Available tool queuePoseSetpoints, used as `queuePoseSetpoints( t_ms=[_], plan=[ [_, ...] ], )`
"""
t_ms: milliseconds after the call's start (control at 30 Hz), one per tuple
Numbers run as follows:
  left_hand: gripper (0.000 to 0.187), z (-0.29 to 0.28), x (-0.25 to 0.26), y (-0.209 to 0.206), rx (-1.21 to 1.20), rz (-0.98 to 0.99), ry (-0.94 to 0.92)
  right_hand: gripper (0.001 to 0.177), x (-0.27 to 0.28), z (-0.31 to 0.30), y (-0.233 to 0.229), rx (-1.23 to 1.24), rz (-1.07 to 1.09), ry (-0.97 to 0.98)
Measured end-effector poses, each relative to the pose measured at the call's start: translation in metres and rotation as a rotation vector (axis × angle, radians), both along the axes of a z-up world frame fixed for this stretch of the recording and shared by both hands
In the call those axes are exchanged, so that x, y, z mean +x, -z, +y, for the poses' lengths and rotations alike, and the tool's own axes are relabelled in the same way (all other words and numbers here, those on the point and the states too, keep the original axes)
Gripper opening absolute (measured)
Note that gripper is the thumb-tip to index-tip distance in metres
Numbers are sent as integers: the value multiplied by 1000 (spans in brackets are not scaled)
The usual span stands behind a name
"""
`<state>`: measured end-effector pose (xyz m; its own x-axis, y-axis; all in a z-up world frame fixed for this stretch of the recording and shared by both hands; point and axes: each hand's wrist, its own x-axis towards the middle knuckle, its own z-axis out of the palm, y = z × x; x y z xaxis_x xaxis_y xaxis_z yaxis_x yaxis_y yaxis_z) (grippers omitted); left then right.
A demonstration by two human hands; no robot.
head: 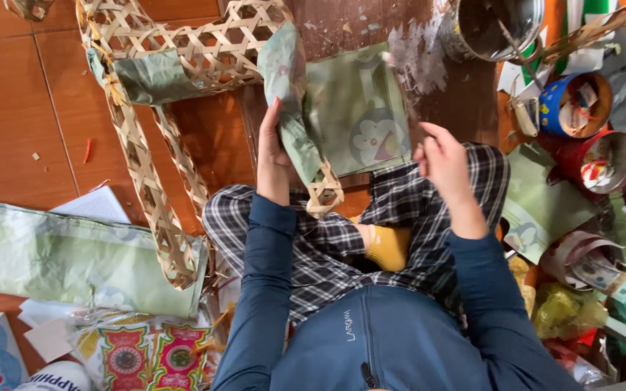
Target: Applying glue to paper strips and wrapping them around a giraffe-shaped frame
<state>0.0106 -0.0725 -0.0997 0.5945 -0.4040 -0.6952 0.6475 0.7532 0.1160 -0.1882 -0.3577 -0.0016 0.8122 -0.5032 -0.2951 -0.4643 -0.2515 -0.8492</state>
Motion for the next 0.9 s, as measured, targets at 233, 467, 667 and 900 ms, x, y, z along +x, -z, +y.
queuePoseSetpoints(
  t_ms=[233,467,667,900],
  plan=[
    [77,-2,3,-5,-345,-104,-21,39,-58,-71,45,732,-140,30],
    [88,-6,1,-68,764,-578,84,40,-44,-78,56,934,-274,-8],
    [121,-23,-2,-61,1993,-1110,579,40,-44,-88,53,1192,-259,37],
    [110,-28,15,-49,1980,-872,661,40,-46,-85,42,1200,-310,-23]
  ],
)
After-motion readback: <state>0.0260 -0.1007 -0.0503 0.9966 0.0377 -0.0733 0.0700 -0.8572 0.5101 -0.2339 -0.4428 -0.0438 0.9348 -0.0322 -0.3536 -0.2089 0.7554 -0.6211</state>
